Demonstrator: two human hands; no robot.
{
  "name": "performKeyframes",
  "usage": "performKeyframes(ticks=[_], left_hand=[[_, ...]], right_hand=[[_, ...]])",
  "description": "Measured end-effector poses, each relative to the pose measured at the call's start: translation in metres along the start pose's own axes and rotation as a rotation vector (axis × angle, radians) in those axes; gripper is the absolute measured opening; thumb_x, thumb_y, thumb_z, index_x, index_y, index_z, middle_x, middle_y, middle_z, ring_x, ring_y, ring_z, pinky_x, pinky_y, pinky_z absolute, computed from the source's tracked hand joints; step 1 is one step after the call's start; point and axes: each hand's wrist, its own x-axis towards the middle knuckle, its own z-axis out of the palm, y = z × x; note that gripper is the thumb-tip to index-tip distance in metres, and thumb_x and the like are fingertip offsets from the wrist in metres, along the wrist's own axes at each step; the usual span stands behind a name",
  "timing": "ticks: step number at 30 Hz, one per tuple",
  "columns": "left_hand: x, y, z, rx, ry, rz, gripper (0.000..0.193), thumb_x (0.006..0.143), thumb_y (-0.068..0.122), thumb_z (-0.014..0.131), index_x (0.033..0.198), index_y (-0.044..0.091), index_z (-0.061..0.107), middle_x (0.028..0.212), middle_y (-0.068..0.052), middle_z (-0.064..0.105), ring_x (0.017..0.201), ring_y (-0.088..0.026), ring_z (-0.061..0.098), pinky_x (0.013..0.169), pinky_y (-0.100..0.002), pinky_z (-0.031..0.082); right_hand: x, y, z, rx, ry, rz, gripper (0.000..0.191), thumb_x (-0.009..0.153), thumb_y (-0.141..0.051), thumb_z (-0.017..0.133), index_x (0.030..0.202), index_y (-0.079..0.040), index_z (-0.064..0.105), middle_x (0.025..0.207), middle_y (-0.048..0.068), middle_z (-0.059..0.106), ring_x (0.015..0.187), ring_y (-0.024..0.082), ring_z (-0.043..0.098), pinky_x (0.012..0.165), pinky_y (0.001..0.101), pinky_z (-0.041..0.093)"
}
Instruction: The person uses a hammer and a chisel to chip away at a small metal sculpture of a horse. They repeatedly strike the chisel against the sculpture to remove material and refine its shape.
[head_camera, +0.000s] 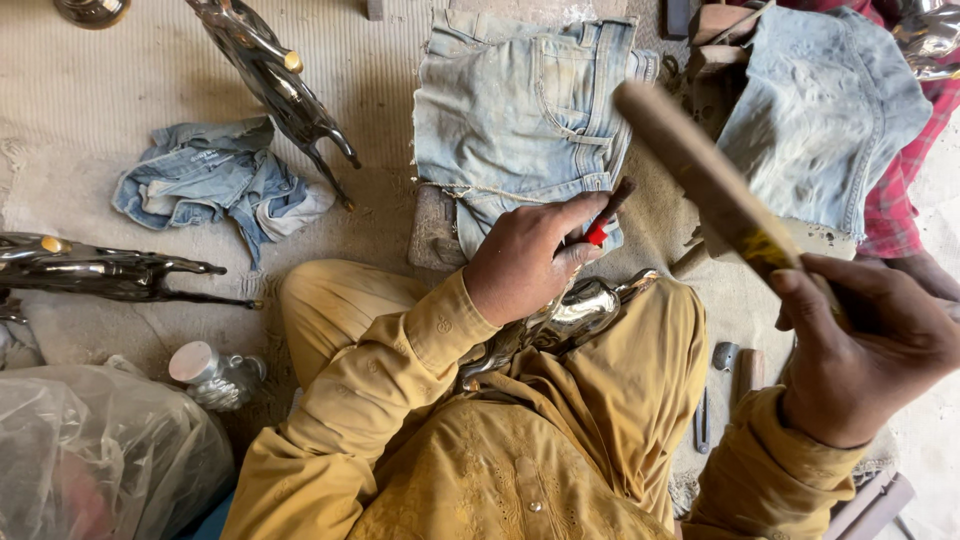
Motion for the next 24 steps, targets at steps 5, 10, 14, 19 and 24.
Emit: performKeyframes(ticks=[5, 10, 14, 19, 24], left_hand=[[-0.002, 0.001, -0.002, -0.078, -0.037, -0.059, 0.048, 0.092, 0.008, 0.078, 0.135, 0.006, 0.058, 0.105, -0.013, 0.076, 0.091, -0.027, 0.078, 0.079, -0.036, 0.061], [-0.005, 0.002, -0.004, -0.037, -0.069, -0.122, 0.046, 0.093, 0.01, 0.079, 0.134, 0.011, 0.058, 0.102, -0.012, 0.077, 0.089, -0.026, 0.078, 0.076, -0.036, 0.06], [-0.007, 0.0, -0.003, -0.052, -0.024, -0.063, 0.051, 0.092, 0.011, 0.079, 0.137, 0.011, 0.057, 0.108, -0.012, 0.076, 0.091, -0.027, 0.078, 0.077, -0.036, 0.061], [-0.007, -0.003, 0.001, -0.003, 0.058, 0.047, 0.051, 0.091, 0.012, 0.08, 0.136, 0.007, 0.056, 0.123, -0.017, 0.072, 0.101, -0.03, 0.076, 0.084, -0.037, 0.062], [-0.007, -0.002, -0.002, -0.013, -0.024, -0.096, 0.049, 0.09, 0.013, 0.081, 0.133, 0.005, 0.06, 0.106, -0.013, 0.077, 0.093, -0.03, 0.077, 0.078, -0.038, 0.06]], right_hand=[[0.0, 0.006, -0.013, -0.171, -0.129, -0.064, 0.011, 0.104, 0.006, 0.078, 0.103, 0.013, 0.07, 0.083, 0.016, 0.066, 0.065, 0.014, 0.062, 0.058, 0.0227, 0.047], [-0.006, 0.023, -0.004, 0.19, 0.088, -0.073, 0.015, 0.11, 0.001, 0.08, 0.107, 0.008, 0.067, 0.089, 0.012, 0.068, 0.066, 0.013, 0.065, 0.058, 0.0234, 0.052], [-0.009, 0.029, -0.008, 0.165, 0.051, -0.082, 0.014, 0.109, 0.0, 0.08, 0.11, 0.008, 0.068, 0.091, 0.013, 0.069, 0.067, 0.014, 0.066, 0.059, 0.0223, 0.052], [-0.011, 0.027, -0.014, 0.031, -0.052, -0.065, 0.016, 0.107, 0.005, 0.083, 0.11, 0.013, 0.069, 0.09, 0.017, 0.069, 0.071, 0.015, 0.065, 0.063, 0.0216, 0.05], [-0.007, 0.015, -0.012, -0.128, -0.094, -0.056, 0.014, 0.103, 0.006, 0.081, 0.107, 0.012, 0.07, 0.085, 0.015, 0.068, 0.066, 0.014, 0.064, 0.059, 0.0205, 0.048]])
